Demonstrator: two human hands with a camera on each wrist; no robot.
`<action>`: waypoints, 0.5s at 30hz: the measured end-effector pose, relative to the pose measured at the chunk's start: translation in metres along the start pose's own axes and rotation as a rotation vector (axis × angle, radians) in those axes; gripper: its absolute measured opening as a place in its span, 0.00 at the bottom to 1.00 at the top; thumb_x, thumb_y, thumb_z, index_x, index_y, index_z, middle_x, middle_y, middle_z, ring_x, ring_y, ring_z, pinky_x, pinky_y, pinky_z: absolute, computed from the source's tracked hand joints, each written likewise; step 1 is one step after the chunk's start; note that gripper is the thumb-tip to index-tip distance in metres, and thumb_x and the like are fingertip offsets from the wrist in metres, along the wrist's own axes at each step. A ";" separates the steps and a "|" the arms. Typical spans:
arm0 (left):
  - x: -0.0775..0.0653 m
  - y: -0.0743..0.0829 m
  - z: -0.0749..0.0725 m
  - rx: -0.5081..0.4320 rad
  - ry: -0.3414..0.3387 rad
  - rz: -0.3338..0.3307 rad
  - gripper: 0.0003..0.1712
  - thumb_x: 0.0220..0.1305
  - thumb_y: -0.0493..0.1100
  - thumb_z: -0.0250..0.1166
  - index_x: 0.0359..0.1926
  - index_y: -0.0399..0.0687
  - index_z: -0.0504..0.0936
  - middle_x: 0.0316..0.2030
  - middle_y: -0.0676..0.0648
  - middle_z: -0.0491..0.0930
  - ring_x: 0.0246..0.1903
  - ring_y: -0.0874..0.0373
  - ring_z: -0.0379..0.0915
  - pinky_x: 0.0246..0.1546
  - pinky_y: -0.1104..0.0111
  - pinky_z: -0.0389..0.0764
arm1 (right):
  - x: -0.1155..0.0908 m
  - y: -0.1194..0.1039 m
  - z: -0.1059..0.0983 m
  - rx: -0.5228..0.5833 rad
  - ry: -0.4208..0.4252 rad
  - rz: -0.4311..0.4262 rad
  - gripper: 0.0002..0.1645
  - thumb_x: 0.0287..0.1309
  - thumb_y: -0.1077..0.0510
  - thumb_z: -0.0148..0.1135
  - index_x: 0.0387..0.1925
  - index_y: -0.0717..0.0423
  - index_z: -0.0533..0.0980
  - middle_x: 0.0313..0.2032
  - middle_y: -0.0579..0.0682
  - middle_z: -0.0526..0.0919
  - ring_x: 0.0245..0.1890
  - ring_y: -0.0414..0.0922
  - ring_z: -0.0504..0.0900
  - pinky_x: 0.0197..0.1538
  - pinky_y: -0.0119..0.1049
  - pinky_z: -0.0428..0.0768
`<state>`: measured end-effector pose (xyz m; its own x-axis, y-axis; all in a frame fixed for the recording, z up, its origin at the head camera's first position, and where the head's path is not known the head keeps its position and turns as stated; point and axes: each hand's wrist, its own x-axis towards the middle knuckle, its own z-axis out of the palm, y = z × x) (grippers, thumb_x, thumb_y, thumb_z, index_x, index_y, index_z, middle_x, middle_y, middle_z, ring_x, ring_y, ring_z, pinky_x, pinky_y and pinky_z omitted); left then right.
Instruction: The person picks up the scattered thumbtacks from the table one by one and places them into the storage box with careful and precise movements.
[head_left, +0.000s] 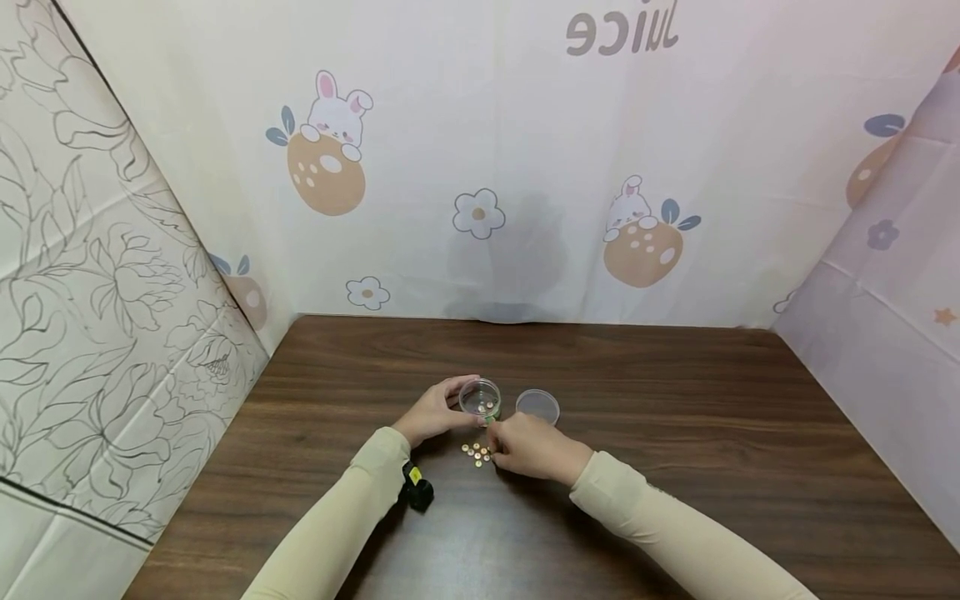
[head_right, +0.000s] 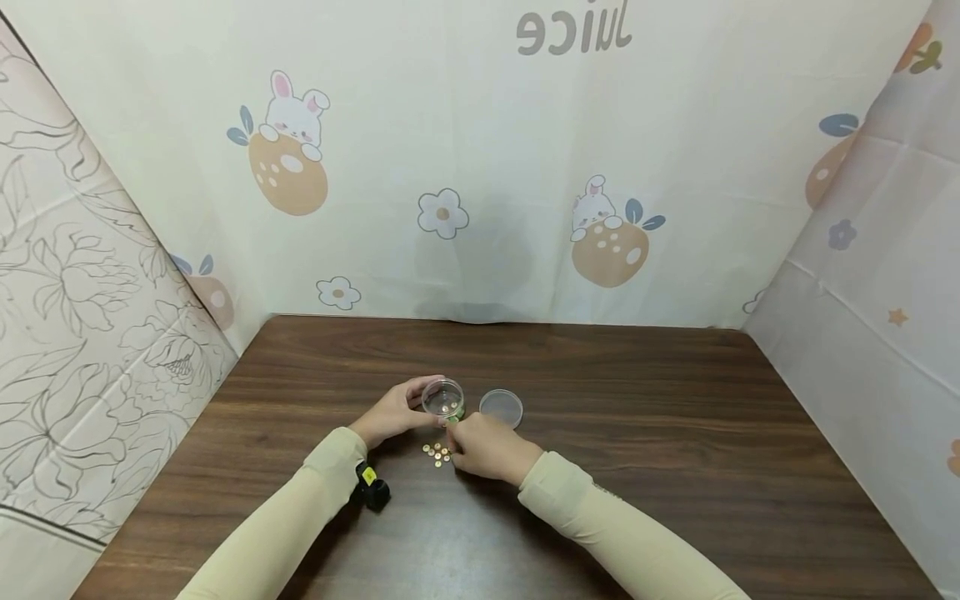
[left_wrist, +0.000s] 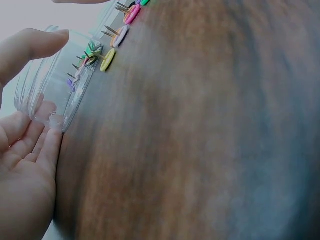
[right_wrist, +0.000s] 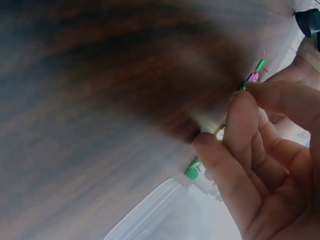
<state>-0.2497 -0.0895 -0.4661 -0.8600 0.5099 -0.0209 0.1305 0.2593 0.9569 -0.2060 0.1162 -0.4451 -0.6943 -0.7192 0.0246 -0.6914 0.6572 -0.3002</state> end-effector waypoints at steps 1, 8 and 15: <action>0.000 -0.001 0.000 -0.006 0.001 -0.004 0.43 0.51 0.41 0.72 0.67 0.44 0.62 0.62 0.42 0.66 0.59 0.50 0.63 0.60 0.51 0.67 | 0.000 0.000 0.000 -0.006 0.001 0.001 0.05 0.51 0.59 0.65 0.25 0.50 0.75 0.17 0.38 0.73 0.15 0.31 0.67 0.19 0.27 0.70; 0.001 -0.003 0.001 -0.014 0.002 0.009 0.44 0.51 0.41 0.72 0.67 0.43 0.62 0.62 0.41 0.66 0.59 0.49 0.64 0.59 0.51 0.69 | 0.000 0.000 -0.001 0.002 0.017 -0.008 0.07 0.52 0.61 0.60 0.22 0.49 0.73 0.14 0.37 0.69 0.13 0.31 0.65 0.17 0.26 0.67; -0.003 0.006 0.001 -0.009 -0.010 0.013 0.43 0.52 0.39 0.70 0.67 0.40 0.61 0.62 0.37 0.65 0.59 0.46 0.62 0.59 0.49 0.68 | 0.001 0.001 -0.002 0.015 0.021 -0.011 0.07 0.52 0.61 0.57 0.23 0.48 0.72 0.13 0.36 0.68 0.12 0.30 0.64 0.16 0.26 0.65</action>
<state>-0.2461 -0.0891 -0.4609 -0.8532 0.5215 -0.0116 0.1368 0.2452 0.9598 -0.2074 0.1168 -0.4434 -0.6905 -0.7217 0.0480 -0.6963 0.6453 -0.3142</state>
